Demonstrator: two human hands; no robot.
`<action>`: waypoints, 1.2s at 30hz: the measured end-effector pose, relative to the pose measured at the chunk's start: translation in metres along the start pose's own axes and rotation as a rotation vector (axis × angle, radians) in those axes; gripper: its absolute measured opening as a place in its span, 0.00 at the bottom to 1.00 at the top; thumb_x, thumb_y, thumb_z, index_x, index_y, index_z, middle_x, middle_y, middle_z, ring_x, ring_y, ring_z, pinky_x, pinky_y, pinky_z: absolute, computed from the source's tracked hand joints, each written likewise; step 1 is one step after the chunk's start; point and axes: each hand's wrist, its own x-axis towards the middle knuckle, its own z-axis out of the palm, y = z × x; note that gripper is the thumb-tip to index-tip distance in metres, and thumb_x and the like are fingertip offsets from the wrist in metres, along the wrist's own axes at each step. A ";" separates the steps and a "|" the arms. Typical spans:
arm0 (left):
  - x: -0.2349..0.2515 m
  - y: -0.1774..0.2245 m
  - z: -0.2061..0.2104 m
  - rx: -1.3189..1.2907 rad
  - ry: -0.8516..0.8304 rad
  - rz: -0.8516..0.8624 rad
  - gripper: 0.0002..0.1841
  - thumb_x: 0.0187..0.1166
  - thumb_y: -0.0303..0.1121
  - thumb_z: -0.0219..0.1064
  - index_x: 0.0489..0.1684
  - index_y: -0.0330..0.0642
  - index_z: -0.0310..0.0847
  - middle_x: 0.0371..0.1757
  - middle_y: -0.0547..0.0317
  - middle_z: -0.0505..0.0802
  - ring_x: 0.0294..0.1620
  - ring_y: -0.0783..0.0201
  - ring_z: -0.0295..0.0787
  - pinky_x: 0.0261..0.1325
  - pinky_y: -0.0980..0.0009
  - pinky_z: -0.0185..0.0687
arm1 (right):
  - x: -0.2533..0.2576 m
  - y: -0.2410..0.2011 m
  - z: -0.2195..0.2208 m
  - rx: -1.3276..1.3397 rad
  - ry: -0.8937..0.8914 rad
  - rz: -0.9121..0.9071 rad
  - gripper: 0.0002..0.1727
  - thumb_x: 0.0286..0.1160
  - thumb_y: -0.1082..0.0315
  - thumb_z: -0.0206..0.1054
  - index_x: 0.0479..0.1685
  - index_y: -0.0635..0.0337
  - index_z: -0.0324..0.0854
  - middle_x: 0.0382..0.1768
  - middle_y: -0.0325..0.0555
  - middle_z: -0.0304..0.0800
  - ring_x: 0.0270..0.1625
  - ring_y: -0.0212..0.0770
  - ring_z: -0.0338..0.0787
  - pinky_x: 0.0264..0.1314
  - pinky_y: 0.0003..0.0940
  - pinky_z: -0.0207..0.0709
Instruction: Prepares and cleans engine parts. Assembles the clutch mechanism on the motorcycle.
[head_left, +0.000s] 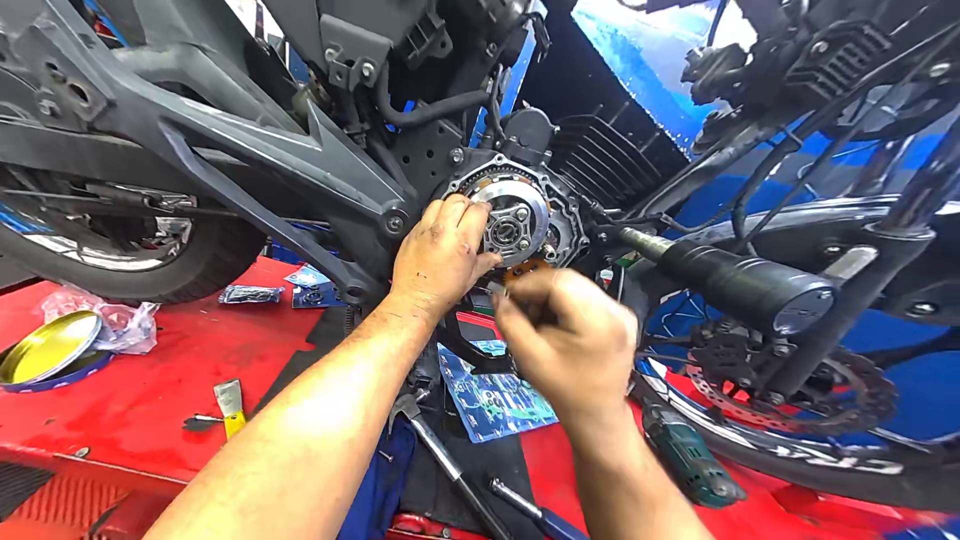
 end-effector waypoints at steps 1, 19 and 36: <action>0.000 0.000 0.000 0.002 0.009 -0.003 0.27 0.66 0.45 0.81 0.63 0.42 0.87 0.60 0.49 0.92 0.64 0.50 0.88 0.66 0.58 0.85 | 0.015 0.011 0.009 -0.085 0.044 -0.015 0.03 0.69 0.67 0.74 0.33 0.56 0.90 0.30 0.39 0.91 0.31 0.33 0.88 0.34 0.33 0.83; -0.002 0.003 0.000 0.003 0.074 -0.039 0.15 0.72 0.33 0.75 0.57 0.44 0.90 0.56 0.55 0.94 0.63 0.55 0.89 0.65 0.62 0.87 | 0.051 0.034 0.040 -0.473 -0.168 -0.070 0.09 0.82 0.65 0.66 0.49 0.56 0.90 0.47 0.57 0.93 0.53 0.63 0.93 0.47 0.64 0.85; -0.002 0.004 0.002 0.004 0.124 -0.013 0.11 0.75 0.30 0.73 0.54 0.46 0.91 0.53 0.58 0.94 0.57 0.60 0.90 0.56 0.65 0.89 | 0.044 0.060 0.054 -0.441 -0.103 -0.004 0.26 0.88 0.52 0.50 0.44 0.68 0.85 0.44 0.70 0.89 0.51 0.75 0.89 0.42 0.74 0.76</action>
